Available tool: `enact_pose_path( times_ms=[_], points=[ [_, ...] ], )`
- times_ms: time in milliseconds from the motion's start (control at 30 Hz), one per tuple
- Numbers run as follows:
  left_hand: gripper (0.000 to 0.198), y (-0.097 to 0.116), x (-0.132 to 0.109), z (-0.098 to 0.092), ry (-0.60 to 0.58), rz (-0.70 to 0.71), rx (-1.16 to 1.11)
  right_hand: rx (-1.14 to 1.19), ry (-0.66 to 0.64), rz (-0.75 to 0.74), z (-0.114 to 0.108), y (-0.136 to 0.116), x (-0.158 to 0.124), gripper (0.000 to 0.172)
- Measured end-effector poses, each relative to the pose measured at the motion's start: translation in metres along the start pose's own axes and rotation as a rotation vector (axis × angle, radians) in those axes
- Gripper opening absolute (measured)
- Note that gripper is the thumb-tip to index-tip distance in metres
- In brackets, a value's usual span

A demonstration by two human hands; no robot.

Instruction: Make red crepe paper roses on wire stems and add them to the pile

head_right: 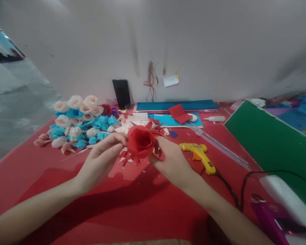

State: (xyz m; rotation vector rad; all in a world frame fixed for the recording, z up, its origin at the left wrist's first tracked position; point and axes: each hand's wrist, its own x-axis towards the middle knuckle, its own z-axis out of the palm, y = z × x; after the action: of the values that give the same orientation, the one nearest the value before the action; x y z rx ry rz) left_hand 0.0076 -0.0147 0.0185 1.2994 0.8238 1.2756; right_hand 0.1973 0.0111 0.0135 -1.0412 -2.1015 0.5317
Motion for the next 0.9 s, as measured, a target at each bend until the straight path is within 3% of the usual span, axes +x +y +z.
enact_pose_path(
  times_ms=[100, 333, 733, 900],
  points=[
    [0.012, 0.0, -0.002, 0.005, 0.009, -0.111, -0.083, -0.033, 0.047, -0.007, 0.002, -0.001, 0.0, 0.008],
    [0.01, 0.001, -0.003, 0.014, 0.092, -0.224, -0.314, -0.094, 0.11, -0.051, 0.006, 0.0, 0.001, 0.007],
    [0.012, -0.002, -0.003, 0.018, 0.077, -0.225, -0.485, -0.133, 0.178, -0.16, 0.009, -0.002, -0.002, 0.014],
    [0.01, -0.006, -0.003, 0.017, 0.089, -0.241, -0.449, -0.191, 0.231, -0.183, 0.012, 0.001, -0.002, 0.004]
  ],
)
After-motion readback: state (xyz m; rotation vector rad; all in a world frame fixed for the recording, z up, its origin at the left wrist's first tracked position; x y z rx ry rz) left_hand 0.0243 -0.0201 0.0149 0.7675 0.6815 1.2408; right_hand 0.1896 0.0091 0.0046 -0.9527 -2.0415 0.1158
